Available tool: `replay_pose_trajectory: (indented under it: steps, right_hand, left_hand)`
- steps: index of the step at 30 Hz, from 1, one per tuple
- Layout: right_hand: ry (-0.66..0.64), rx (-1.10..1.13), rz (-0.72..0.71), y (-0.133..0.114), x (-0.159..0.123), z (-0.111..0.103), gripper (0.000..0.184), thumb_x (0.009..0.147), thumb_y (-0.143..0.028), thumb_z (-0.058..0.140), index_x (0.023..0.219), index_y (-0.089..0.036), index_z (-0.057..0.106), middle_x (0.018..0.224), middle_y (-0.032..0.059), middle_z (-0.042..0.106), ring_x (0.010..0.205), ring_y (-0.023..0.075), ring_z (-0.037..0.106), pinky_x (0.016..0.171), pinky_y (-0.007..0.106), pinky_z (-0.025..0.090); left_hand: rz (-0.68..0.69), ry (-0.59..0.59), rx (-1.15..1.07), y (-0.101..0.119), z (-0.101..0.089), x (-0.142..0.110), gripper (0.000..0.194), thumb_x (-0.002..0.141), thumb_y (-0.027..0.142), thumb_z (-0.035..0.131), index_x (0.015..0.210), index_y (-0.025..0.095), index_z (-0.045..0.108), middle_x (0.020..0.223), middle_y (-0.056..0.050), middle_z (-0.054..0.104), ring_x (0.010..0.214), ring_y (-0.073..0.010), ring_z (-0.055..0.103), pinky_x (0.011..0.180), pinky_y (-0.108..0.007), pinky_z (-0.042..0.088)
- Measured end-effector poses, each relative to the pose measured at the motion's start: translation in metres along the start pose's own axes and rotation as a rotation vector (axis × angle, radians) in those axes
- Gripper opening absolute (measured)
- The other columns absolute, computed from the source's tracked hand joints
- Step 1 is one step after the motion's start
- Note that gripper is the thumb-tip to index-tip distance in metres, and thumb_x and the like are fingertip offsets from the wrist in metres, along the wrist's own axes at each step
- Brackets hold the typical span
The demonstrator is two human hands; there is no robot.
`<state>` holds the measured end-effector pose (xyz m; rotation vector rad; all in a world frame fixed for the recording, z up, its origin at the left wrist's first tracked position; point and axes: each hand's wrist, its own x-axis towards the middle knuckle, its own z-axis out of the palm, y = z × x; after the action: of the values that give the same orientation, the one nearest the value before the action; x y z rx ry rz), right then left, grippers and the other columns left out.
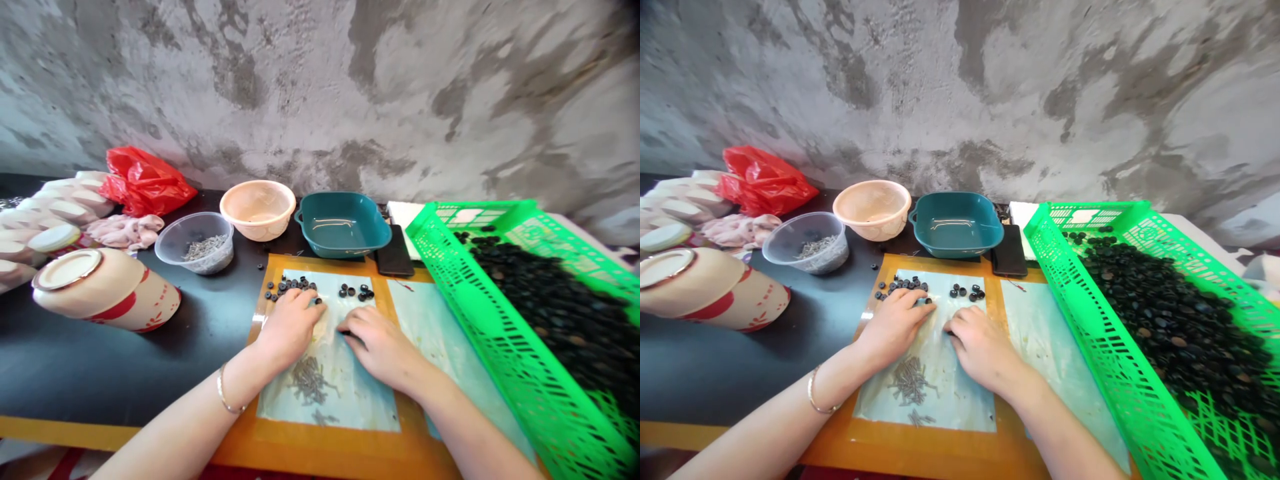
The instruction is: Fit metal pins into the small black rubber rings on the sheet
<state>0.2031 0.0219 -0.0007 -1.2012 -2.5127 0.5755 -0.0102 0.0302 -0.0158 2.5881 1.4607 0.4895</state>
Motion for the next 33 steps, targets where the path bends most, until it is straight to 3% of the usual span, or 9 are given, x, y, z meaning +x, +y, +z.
replay_pose_trajectory:
  steps: [4, 10, 12, 16, 20, 23, 28, 33]
  right_hand:
    - [0.014, 0.017, 0.017, -0.006, -0.003, -0.004, 0.009, 0.085, -0.014, 0.065, 0.093, -0.018, 0.068, 0.095, 0.0075, 0.06, 0.095, 0.0243, 0.053, 0.085, 0.042, 0.047]
    - [-0.278, 0.155, -0.121, -0.034, -0.005, -0.004, 0.004, 0.088, -0.023, 0.065, 0.088, -0.02, 0.068, 0.085, 0.0029, 0.061, 0.091, 0.0196, 0.055, 0.079, 0.031, 0.046]
    - [-0.305, 0.135, -0.129, -0.038, -0.005, -0.002, 0.005, 0.088, -0.023, 0.065, 0.089, -0.02, 0.068, 0.086, 0.003, 0.062, 0.091, 0.0191, 0.055, 0.08, 0.031, 0.046]
    - [-0.32, 0.103, -0.136, -0.038, -0.005, 0.005, 0.005, 0.089, -0.022, 0.064, 0.089, -0.019, 0.067, 0.086, 0.0033, 0.065, 0.09, 0.0185, 0.056, 0.082, 0.03, 0.044]
    - [-0.304, 0.129, -0.139, -0.035, -0.006, 0.007, 0.007, 0.09, -0.022, 0.062, 0.086, -0.018, 0.067, 0.084, 0.0028, 0.067, 0.088, 0.0178, 0.058, 0.081, 0.029, 0.044]
    - [-0.253, 0.206, -0.069, -0.032, -0.004, 0.007, 0.007, 0.089, -0.018, 0.063, 0.084, -0.018, 0.068, 0.082, 0.0022, 0.068, 0.086, 0.0171, 0.06, 0.08, 0.028, 0.044]
    - [-0.102, 0.409, 0.215, -0.024, 0.0, 0.006, 0.008, 0.085, -0.014, 0.064, 0.082, -0.02, 0.069, 0.086, 0.0008, 0.071, 0.082, 0.0155, 0.064, 0.077, 0.027, 0.046]
    - [-0.024, 0.604, 0.381, -0.015, 0.002, 0.008, 0.006, 0.081, -0.015, 0.065, 0.082, -0.02, 0.068, 0.083, 0.0001, 0.072, 0.078, 0.0161, 0.066, 0.074, 0.028, 0.049]
  left_hand:
    - [0.036, -0.035, -0.003, -0.001, 0.0, 0.001, 0.032, 0.088, 0.008, 0.049, 0.112, 0.018, 0.067, 0.115, -0.01, 0.064, 0.101, -0.0254, 0.052, 0.091, -0.041, 0.046]
    - [0.003, -0.005, -0.036, -0.003, 0.0, 0.002, 0.02, 0.09, 0.012, 0.05, 0.098, 0.016, 0.068, 0.101, -0.008, 0.067, 0.097, -0.0241, 0.054, 0.09, -0.04, 0.047]
    - [-0.011, 0.012, -0.039, -0.003, 0.004, 0.002, 0.02, 0.089, 0.01, 0.051, 0.102, 0.015, 0.066, 0.1, -0.008, 0.067, 0.098, -0.0243, 0.054, 0.091, -0.04, 0.047]
    - [0.016, 0.038, -0.007, -0.005, 0.012, 0.001, 0.038, 0.088, 0.006, 0.049, 0.125, 0.013, 0.056, 0.11, -0.01, 0.065, 0.101, -0.0253, 0.052, 0.091, -0.041, 0.047]
    - [0.033, 0.018, 0.014, -0.005, 0.012, 0.001, 0.034, 0.089, 0.005, 0.046, 0.118, 0.012, 0.062, 0.107, -0.011, 0.065, 0.099, -0.025, 0.051, 0.089, -0.04, 0.048]
    - [0.037, 0.017, -0.008, -0.005, 0.01, 0.001, 0.029, 0.089, 0.007, 0.047, 0.109, 0.013, 0.068, 0.1, -0.011, 0.065, 0.096, -0.0246, 0.052, 0.088, -0.039, 0.048]
    - [0.02, 0.091, -0.131, -0.006, 0.009, 0.0, 0.023, 0.089, 0.01, 0.051, 0.102, 0.013, 0.07, 0.096, -0.01, 0.067, 0.094, -0.0241, 0.054, 0.086, -0.04, 0.048]
    - [-0.16, 0.164, -0.483, 0.0, 0.003, -0.003, 0.026, 0.087, 0.008, 0.052, 0.104, 0.015, 0.07, 0.097, -0.009, 0.066, 0.094, -0.0208, 0.059, 0.087, -0.036, 0.048]
